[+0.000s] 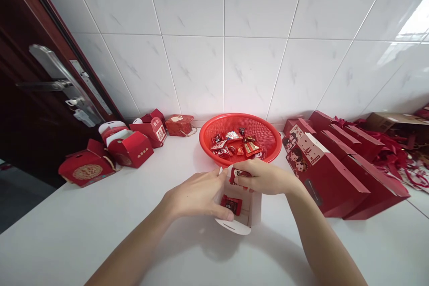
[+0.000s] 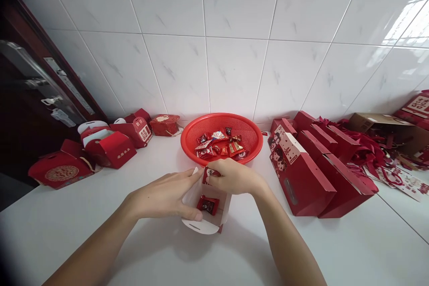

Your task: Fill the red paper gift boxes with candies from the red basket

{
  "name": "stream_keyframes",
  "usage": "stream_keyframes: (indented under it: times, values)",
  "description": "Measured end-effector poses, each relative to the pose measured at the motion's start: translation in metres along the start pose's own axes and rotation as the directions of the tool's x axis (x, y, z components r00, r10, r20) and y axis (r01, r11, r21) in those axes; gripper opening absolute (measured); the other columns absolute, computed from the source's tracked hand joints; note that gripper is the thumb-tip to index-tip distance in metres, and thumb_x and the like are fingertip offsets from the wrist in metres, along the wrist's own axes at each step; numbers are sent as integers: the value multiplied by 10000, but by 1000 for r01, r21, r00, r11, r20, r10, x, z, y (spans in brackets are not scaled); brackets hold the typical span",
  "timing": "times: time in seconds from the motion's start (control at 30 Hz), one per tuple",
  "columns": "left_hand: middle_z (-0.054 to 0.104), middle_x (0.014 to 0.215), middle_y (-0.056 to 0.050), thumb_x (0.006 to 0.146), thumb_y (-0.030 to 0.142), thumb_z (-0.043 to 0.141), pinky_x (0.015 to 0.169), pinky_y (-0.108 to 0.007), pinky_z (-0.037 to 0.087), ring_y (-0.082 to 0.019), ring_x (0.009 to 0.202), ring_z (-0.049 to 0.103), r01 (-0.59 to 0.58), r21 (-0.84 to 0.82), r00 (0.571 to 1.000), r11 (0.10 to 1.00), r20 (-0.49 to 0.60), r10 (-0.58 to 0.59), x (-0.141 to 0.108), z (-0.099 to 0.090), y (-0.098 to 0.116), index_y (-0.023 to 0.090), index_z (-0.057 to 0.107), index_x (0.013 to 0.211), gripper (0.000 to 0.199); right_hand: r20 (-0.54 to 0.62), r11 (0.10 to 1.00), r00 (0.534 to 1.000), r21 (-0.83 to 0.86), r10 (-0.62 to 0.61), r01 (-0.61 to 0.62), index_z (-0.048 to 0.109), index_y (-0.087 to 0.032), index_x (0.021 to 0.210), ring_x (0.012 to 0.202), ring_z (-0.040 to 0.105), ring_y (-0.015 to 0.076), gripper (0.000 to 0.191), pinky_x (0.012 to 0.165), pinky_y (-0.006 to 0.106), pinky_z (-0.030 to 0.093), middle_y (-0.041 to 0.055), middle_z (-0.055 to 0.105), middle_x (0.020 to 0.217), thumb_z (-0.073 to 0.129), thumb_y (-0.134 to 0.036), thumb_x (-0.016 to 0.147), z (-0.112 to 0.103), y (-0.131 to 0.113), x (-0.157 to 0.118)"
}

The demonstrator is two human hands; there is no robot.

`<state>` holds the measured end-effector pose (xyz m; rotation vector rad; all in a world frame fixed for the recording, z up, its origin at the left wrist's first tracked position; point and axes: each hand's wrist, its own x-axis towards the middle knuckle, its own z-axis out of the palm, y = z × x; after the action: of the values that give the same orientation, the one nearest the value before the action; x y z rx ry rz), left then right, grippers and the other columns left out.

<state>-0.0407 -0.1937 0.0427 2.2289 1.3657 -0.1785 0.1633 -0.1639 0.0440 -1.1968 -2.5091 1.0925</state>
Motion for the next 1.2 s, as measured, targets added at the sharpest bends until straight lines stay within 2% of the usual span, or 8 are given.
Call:
stream_keyframes:
  times: [0.17,0.23,0.4,0.53,0.63,0.87,1.07,1.2]
  values:
    - [658,1143,-53,703,586,709,795,-338,484,-314,1052,640,-34,-41,999,999,-12,34,0,0,1,275,465,1358,766,146,995,985,-27,-96,101,469,-196,772,615,467,115,147,571,246,339,-21,537,709,445,-81,860,0,-1,2]
    - [660,1111,-46,702,594,711,784,-336,481,-309,1038,640,-30,-43,1000,999,-8,30,0,1,0,278,472,1351,760,128,993,987,-44,-101,107,455,-194,753,611,472,112,158,566,242,346,-16,539,714,449,-78,859,-1,-1,2]
    - [663,981,-24,690,600,705,704,-321,471,-283,909,649,-23,-52,1000,998,-13,22,-1,0,0,246,576,1097,554,86,997,996,78,-24,17,436,-214,779,537,527,120,139,494,238,354,-18,578,670,435,-155,905,-1,-3,-2]
    - [675,1005,-27,695,559,712,708,-322,470,-287,911,656,-60,-82,998,995,-33,58,-2,-1,3,247,578,1052,492,-21,994,998,91,-53,55,406,-227,804,567,546,130,120,500,235,353,-30,579,677,484,-171,876,2,-5,-2]
    - [679,1010,-36,705,535,709,721,-327,471,-296,922,665,-65,-78,997,995,-40,62,-4,-1,4,248,586,1082,490,-26,998,998,24,-63,63,432,-220,812,640,540,139,119,531,241,358,-10,605,745,538,-181,850,4,-3,0]
    - [686,1031,-64,710,542,703,748,-347,476,-323,951,669,-26,-50,998,998,-55,23,-6,0,5,249,610,1141,529,101,993,992,-92,77,-68,525,-195,914,786,584,185,167,579,255,391,54,645,948,645,-213,798,6,3,-1]
    - [689,1069,-56,716,469,706,742,-335,471,-309,962,663,-41,-28,998,999,-53,40,-14,0,11,254,583,1208,551,86,987,995,-155,47,-33,542,-206,913,708,552,156,196,560,250,361,21,626,851,637,-125,761,4,-7,-16]
    - [659,1242,-63,698,417,712,824,-338,478,-320,1107,632,-79,0,994,997,-77,79,-20,1,13,262,514,1349,698,19,988,1000,-157,15,-12,582,-216,904,679,544,157,227,549,252,338,20,625,814,619,-89,719,1,-12,-31]
